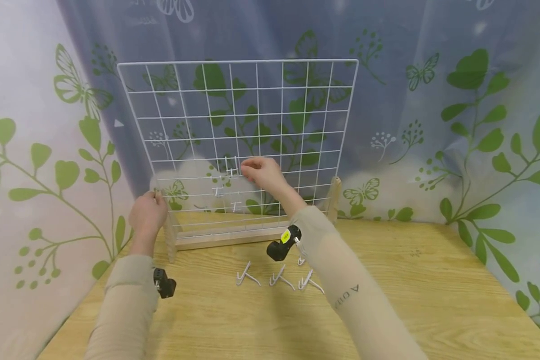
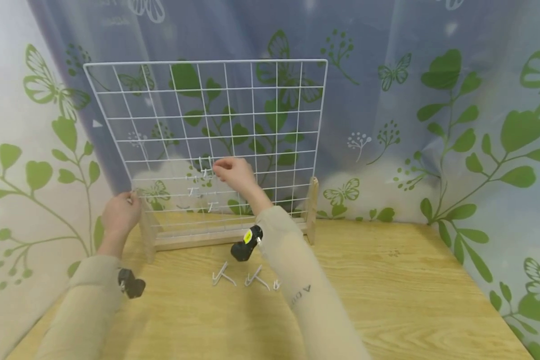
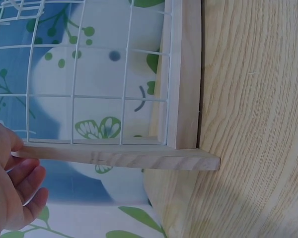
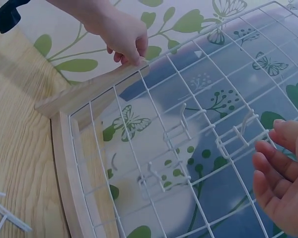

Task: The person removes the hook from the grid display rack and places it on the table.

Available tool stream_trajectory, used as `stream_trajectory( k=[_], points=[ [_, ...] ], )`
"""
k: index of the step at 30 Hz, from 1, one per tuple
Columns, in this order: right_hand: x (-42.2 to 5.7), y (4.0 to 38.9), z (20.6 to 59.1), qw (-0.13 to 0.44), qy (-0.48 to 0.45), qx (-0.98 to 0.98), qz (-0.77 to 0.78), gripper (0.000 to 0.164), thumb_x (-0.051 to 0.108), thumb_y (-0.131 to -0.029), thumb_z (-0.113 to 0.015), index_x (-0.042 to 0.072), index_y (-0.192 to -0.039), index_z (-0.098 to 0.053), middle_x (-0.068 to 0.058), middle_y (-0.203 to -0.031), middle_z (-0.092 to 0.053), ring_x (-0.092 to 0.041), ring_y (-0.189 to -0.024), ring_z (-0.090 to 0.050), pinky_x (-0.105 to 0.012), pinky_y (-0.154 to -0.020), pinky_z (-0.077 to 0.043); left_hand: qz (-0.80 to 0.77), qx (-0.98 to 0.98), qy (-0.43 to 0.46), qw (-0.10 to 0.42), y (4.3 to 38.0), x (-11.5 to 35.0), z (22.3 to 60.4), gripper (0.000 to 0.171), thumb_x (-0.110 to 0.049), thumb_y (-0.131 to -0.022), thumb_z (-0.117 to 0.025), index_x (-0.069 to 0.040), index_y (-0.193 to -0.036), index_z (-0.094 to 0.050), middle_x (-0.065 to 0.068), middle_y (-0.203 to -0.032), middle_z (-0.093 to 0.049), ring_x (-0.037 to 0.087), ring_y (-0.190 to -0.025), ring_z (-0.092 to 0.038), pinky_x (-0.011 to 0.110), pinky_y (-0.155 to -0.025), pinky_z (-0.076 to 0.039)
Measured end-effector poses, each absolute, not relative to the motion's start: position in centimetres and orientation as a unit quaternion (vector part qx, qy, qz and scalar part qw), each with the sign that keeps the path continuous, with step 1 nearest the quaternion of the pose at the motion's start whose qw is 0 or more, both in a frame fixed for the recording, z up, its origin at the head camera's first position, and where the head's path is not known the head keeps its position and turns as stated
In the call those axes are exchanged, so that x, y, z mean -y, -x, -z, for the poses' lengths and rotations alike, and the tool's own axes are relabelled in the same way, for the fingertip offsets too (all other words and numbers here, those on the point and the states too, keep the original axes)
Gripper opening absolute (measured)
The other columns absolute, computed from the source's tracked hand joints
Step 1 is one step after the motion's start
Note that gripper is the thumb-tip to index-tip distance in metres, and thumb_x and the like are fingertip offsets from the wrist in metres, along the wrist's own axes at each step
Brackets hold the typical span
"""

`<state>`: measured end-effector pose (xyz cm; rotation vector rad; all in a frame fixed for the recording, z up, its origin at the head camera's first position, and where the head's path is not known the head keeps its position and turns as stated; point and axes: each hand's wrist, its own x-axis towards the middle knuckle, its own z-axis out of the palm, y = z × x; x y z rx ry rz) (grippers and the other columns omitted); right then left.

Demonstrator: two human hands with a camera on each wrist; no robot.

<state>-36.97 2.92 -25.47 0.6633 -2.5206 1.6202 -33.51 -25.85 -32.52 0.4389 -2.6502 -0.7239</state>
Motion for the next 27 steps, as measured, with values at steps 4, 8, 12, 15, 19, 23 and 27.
stream_trajectory(
  k=[4, 8, 12, 15, 19, 23, 27],
  points=[
    [-1.9, 37.1, 25.1, 0.034, -0.212, 0.824, -0.525, 0.033, 0.025, -0.094, -0.057, 0.006, -0.121, -0.061, -0.01, -0.11, -0.066, -0.021, -0.093, -0.064, -0.032, -0.077, -0.051, 0.248, 0.939, -0.152, 0.182, 33.5, 25.9, 32.5, 0.045, -0.027, -0.099, -0.029, 0.003, -0.121, -0.054, 0.029, -0.117, -0.057, 0.046, -0.104, -0.055, 0.052, -0.076, -0.047],
    [-1.0, 36.8, 24.7, 0.033, -0.212, 0.833, -0.51, 0.033, 0.026, -0.095, -0.055, 0.007, -0.121, -0.061, -0.01, -0.11, -0.066, -0.023, -0.093, -0.064, -0.028, -0.074, -0.051, 0.242, 0.939, -0.151, 0.19, 33.4, 25.9, 32.5, 0.044, -0.026, -0.098, -0.029, 0.004, -0.112, -0.058, 0.029, -0.112, -0.058, 0.046, -0.1, -0.057, 0.052, -0.072, -0.047],
    [-0.2, 36.6, 24.7, 0.031, -0.202, 0.844, -0.495, 0.031, 0.025, -0.095, -0.055, 0.007, -0.119, -0.062, -0.009, -0.105, -0.066, -0.022, -0.089, -0.063, -0.026, -0.07, -0.051, 0.243, 0.939, -0.148, 0.195, 33.3, 25.8, 32.5, 0.043, -0.026, -0.098, -0.03, 0.004, -0.107, -0.059, 0.029, -0.108, -0.06, 0.045, -0.097, -0.058, 0.05, -0.069, -0.047],
    [0.2, 36.6, 25.0, 0.024, -0.193, 0.847, -0.495, 0.03, 0.024, -0.095, -0.055, 0.007, -0.117, -0.063, -0.009, -0.1, -0.067, -0.019, -0.085, -0.063, -0.023, -0.068, -0.051, 0.246, 0.937, -0.146, 0.198, 33.4, 25.8, 32.6, 0.042, -0.026, -0.098, -0.03, 0.004, -0.105, -0.059, 0.029, -0.105, -0.061, 0.044, -0.094, -0.059, 0.049, -0.067, -0.047],
    [0.5, 36.7, 25.2, 0.007, -0.181, 0.837, -0.517, 0.03, 0.023, -0.095, -0.055, 0.006, -0.119, -0.062, -0.01, -0.1, -0.067, -0.019, -0.084, -0.063, -0.024, -0.067, -0.051, 0.247, 0.937, -0.146, 0.198, 33.5, 25.9, 32.8, 0.044, -0.027, -0.099, -0.029, 0.004, -0.106, -0.059, 0.028, -0.105, -0.061, 0.044, -0.094, -0.059, 0.049, -0.067, -0.047],
    [0.7, 36.6, 25.0, -0.022, -0.162, 0.815, -0.555, 0.03, 0.019, -0.095, -0.055, 0.003, -0.12, -0.061, -0.014, -0.105, -0.067, -0.02, -0.086, -0.063, -0.035, -0.079, -0.053, 0.245, 0.938, -0.148, 0.196, 33.5, 25.9, 32.7, 0.043, -0.026, -0.099, -0.029, 0.004, -0.106, -0.059, 0.028, -0.103, -0.061, 0.044, -0.092, -0.059, 0.048, -0.065, -0.047],
    [0.7, 36.6, 25.0, -0.051, -0.135, 0.793, -0.592, 0.028, 0.017, -0.094, -0.055, 0.003, -0.118, -0.062, -0.013, -0.108, -0.067, -0.018, -0.085, -0.063, -0.036, -0.084, -0.051, 0.241, 0.939, -0.149, 0.196, 33.4, 25.8, 32.7, 0.041, -0.024, -0.098, -0.031, 0.004, -0.104, -0.06, 0.027, -0.1, -0.062, 0.043, -0.088, -0.06, 0.046, -0.062, -0.046]
  ],
)
